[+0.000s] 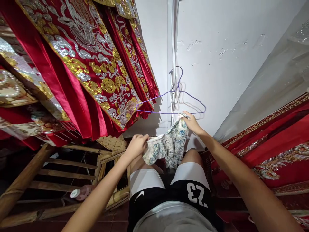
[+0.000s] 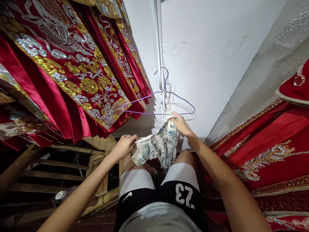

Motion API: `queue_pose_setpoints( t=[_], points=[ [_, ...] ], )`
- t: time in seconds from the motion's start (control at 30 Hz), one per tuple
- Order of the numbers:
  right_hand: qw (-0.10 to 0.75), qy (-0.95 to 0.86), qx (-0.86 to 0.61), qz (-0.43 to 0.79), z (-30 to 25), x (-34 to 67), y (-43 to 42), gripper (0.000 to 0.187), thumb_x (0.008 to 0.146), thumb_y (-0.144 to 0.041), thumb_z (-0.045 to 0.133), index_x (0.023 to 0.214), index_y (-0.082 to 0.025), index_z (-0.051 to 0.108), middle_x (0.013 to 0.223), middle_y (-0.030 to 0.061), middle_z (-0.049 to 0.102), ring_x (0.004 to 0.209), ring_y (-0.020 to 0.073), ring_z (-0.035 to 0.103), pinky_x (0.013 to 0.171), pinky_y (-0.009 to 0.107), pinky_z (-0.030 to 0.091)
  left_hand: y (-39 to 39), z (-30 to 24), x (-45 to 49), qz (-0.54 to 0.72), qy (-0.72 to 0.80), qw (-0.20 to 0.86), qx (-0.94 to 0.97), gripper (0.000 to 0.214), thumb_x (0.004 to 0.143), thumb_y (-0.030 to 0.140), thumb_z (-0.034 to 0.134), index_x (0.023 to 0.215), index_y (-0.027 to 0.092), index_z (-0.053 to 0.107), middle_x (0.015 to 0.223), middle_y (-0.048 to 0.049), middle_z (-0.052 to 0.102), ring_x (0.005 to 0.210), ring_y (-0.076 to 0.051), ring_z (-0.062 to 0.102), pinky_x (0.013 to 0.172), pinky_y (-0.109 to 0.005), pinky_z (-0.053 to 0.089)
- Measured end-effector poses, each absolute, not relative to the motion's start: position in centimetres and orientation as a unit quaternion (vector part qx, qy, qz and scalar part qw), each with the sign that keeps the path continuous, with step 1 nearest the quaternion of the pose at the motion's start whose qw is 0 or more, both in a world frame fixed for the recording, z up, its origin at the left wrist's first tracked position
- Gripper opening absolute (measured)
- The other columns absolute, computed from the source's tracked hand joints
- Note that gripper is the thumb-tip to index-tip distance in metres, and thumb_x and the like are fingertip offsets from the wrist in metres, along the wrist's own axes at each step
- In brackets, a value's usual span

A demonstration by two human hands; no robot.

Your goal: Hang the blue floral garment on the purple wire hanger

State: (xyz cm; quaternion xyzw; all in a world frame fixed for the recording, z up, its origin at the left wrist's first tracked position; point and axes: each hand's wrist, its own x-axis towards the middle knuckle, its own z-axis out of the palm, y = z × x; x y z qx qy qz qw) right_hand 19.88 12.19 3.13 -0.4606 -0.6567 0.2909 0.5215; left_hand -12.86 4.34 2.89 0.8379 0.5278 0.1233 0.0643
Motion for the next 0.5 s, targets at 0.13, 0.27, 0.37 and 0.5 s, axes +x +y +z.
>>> queue_pose_setpoints(
  t=[0.13,0.27,0.37,0.5],
  points=[
    [0.498,-0.684,-0.499,0.189,4.1,23.1,8.5,0.019,0.082,-0.030,0.056,0.066,-0.023,0.048,0.060,-0.0042,0.046,0.061,0.0141,0.042,0.059,0.027,0.031,6.6,4.2,-14.8,0.164,0.554,0.001,0.816,0.024,0.077,0.007,0.049,0.088,0.025,0.062,0.100,-0.0152,0.070,0.119,-0.036,0.057,0.089,-0.043,0.048],
    [0.468,-0.723,-0.498,0.100,6.6,25.3,6.3,0.024,0.081,-0.027,0.055,0.062,-0.023,0.041,0.055,-0.0039,0.041,0.056,0.0135,0.036,0.056,0.028,0.028,7.9,6.7,-13.6,0.340,0.516,0.049,0.785,0.024,0.077,0.006,0.048,0.085,0.025,0.061,0.097,-0.0123,0.067,0.108,-0.033,0.056,0.090,-0.040,0.048],
    [0.456,-0.734,-0.497,0.080,7.4,25.8,5.8,0.029,0.080,-0.028,0.056,0.060,-0.023,0.036,0.053,-0.0039,0.037,0.054,0.0133,0.034,0.055,0.028,0.027,8.7,9.8,-11.3,0.485,0.466,0.101,0.733,0.019,0.078,0.008,0.053,0.086,0.023,0.061,0.091,-0.0085,0.065,0.095,-0.029,0.056,0.097,-0.041,0.044],
    [0.427,-0.726,-0.522,0.136,6.7,24.4,5.5,0.017,0.080,-0.029,0.057,0.065,-0.023,0.051,0.054,-0.0035,0.047,0.056,0.0149,0.043,0.055,0.027,0.032,10.3,13.3,-7.5,0.517,0.388,0.160,0.746,0.021,0.082,0.006,0.052,0.091,0.022,0.063,0.093,-0.0055,0.066,0.091,-0.025,0.057,0.097,-0.039,0.044]
  ],
)
